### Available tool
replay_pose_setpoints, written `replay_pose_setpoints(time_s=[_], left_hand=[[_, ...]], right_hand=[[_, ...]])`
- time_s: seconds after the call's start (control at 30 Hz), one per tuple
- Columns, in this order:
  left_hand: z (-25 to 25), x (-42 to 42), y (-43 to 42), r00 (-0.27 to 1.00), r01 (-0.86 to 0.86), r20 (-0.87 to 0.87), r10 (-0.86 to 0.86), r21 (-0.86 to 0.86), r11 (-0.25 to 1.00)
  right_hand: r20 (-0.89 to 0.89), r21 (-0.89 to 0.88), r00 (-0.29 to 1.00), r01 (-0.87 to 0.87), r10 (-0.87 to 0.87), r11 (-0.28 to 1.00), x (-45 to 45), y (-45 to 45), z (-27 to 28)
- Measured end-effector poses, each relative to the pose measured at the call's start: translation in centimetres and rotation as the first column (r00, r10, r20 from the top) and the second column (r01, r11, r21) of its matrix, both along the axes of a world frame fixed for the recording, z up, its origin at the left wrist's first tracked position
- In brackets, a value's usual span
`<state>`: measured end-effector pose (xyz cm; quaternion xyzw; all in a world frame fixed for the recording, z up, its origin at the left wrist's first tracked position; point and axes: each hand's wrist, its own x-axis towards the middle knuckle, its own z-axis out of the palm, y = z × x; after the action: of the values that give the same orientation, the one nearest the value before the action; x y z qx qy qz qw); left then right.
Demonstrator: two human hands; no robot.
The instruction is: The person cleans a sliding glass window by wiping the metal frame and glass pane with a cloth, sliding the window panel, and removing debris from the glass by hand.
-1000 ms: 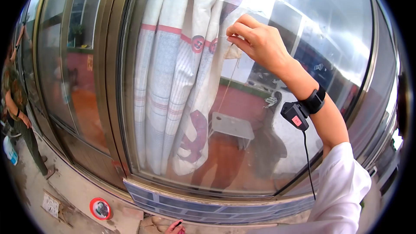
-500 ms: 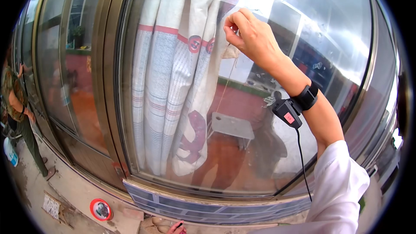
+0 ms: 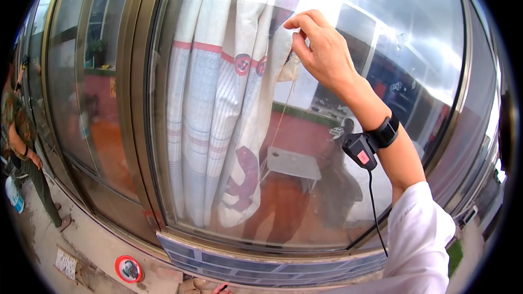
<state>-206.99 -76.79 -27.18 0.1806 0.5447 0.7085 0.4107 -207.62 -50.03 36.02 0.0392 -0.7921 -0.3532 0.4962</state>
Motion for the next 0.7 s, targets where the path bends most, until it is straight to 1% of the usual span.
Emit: replay_pose_setpoints(time_s=[0.03,0.07,0.1,0.13,0.17,0.23,0.27,0.33,0.37,0.43,0.5,0.57,0.6,0.63,0.67,0.7], left_hand=[[1.5,-0.2,0.1,0.995,-0.006,0.101,0.009,-0.025,1.0],[2.4,-0.3,0.2,0.979,-0.01,0.202,0.02,-0.05,0.999],[1.7,-0.3,0.4,0.979,-0.008,0.202,0.018,-0.05,0.999],[0.3,-0.2,0.7,0.995,0.014,0.1,-0.011,-0.037,0.999],[0.3,-0.2,0.9,0.999,0.038,-0.003,-0.038,-0.026,0.999],[0.7,-0.2,1.2,0.999,0.038,0.034,-0.037,-0.029,0.999],[1.9,-0.4,1.3,0.997,0.036,0.068,-0.033,-0.034,0.999],[4.1,-0.7,1.2,0.991,0.033,0.134,-0.026,-0.047,0.998],[4.7,-0.9,1.2,0.986,0.033,0.165,-0.024,-0.056,0.998],[5.1,-1.0,1.4,0.984,0.03,0.179,-0.022,-0.046,0.998],[4.9,-1.0,1.4,0.981,0.027,0.191,-0.018,-0.042,0.999],[4.6,-0.7,1.7,0.894,0.006,0.448,0.01,-0.034,0.999],[4.9,-0.8,1.5,0.895,0.001,0.446,0.015,-0.035,0.999],[5.3,-1.0,1.4,0.934,0.004,0.357,0.006,-0.026,1.0],[5.7,-1.2,1.3,0.964,0.01,0.264,-0.005,-0.018,1.0],[4.7,-1.0,1.1,0.964,0.007,0.264,-0.002,-0.018,1.0]], right_hand=[[0.016,-0.06,0.998,0.057,-0.056,0.997,-0.1,-0.5,-0.2],[0.016,-0.059,0.998,0.058,-0.057,0.997,-0.2,-0.5,-0.1],[0.018,-0.013,0.999,0.049,-0.049,0.999,-0.4,-0.5,0.1],[0.021,0.032,0.999,0.04,-0.04,0.999,-0.5,-0.4,0.2],[0.023,0.033,0.999,0.041,-0.042,0.999,-0.5,-0.5,0.4],[0.091,-0.028,0.994,0.069,-0.066,0.997,-0.4,-0.6,1.0],[0.092,-0.026,0.994,0.068,-0.065,0.997,-0.5,-0.5,1.4],[0.131,0.03,0.979,0.151,-0.154,0.988,-0.7,-0.3,2.1],[0.131,0.028,0.979,0.152,-0.154,0.988,-0.7,-0.3,2.4],[0.182,0.062,0.967,0.167,-0.176,0.984,-0.8,-0.3,2.9],[0.151,0.087,0.969,0.183,-0.194,0.979,-1.0,0.1,3.1],[0.12,0.114,0.972,0.191,-0.204,0.975,-1.4,0.2,3.5],[0.094,0.095,0.979,0.172,-0.18,0.981,-1.5,0.2,4.0],[0.065,0.077,0.986,0.151,-0.156,0.985,-1.6,0.3,4.5],[0.115,0.122,0.986,0.11,-0.124,0.986,-1.6,0.0,5.1],[0.115,0.122,0.986,0.108,-0.122,0.987,-1.5,-0.2,4.8]])
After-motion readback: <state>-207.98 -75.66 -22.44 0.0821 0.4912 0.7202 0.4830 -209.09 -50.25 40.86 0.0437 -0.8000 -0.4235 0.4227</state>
